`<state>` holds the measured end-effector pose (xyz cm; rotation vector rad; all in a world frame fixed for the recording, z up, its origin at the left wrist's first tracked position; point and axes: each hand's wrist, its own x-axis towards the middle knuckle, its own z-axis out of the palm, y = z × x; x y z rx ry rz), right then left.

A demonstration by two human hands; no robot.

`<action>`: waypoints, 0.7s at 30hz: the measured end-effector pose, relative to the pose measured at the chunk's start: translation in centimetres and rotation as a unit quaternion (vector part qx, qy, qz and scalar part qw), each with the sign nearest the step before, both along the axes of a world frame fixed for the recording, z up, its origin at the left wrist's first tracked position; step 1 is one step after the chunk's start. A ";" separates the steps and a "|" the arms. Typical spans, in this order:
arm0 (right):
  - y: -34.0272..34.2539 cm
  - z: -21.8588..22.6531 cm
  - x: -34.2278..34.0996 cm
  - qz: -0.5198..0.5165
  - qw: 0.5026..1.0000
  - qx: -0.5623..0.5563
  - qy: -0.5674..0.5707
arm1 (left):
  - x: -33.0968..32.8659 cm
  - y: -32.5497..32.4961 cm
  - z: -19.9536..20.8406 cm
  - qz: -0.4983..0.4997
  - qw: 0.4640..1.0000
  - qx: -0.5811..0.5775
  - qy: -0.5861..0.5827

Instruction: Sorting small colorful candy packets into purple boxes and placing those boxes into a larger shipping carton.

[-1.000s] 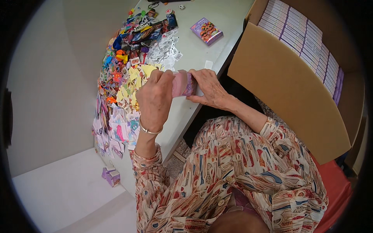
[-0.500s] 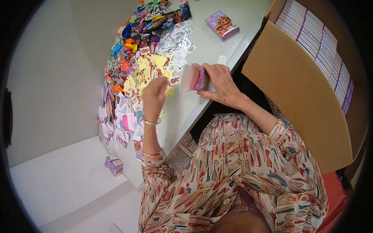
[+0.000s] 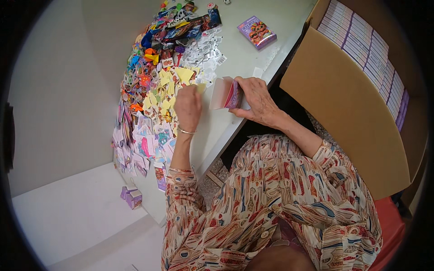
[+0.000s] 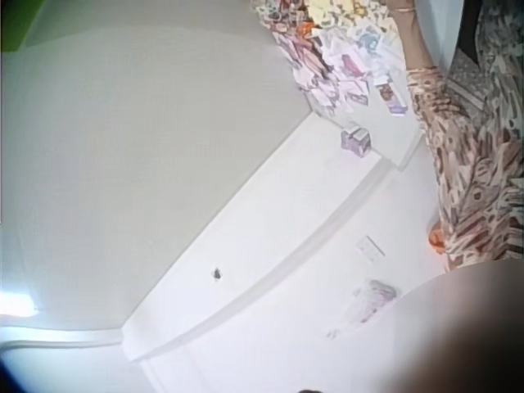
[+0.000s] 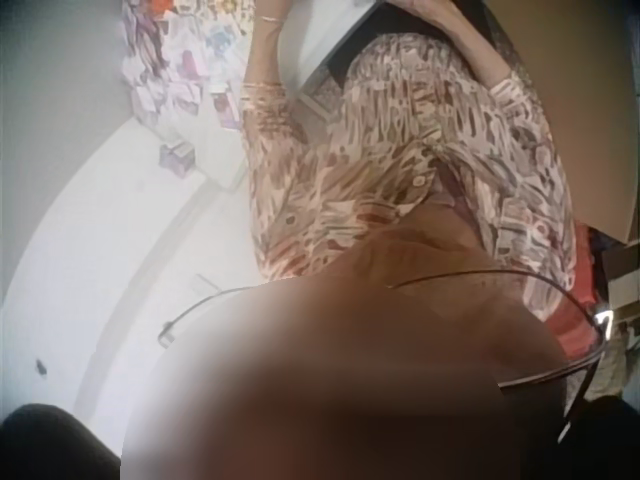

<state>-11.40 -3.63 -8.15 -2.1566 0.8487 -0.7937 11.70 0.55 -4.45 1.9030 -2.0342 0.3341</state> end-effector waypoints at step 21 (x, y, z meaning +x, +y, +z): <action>0.0 -0.1 0.3 -0.019 0.998 -0.041 -0.050 | -7.7 1.5 8.6 -0.055 0.975 -0.059 0.209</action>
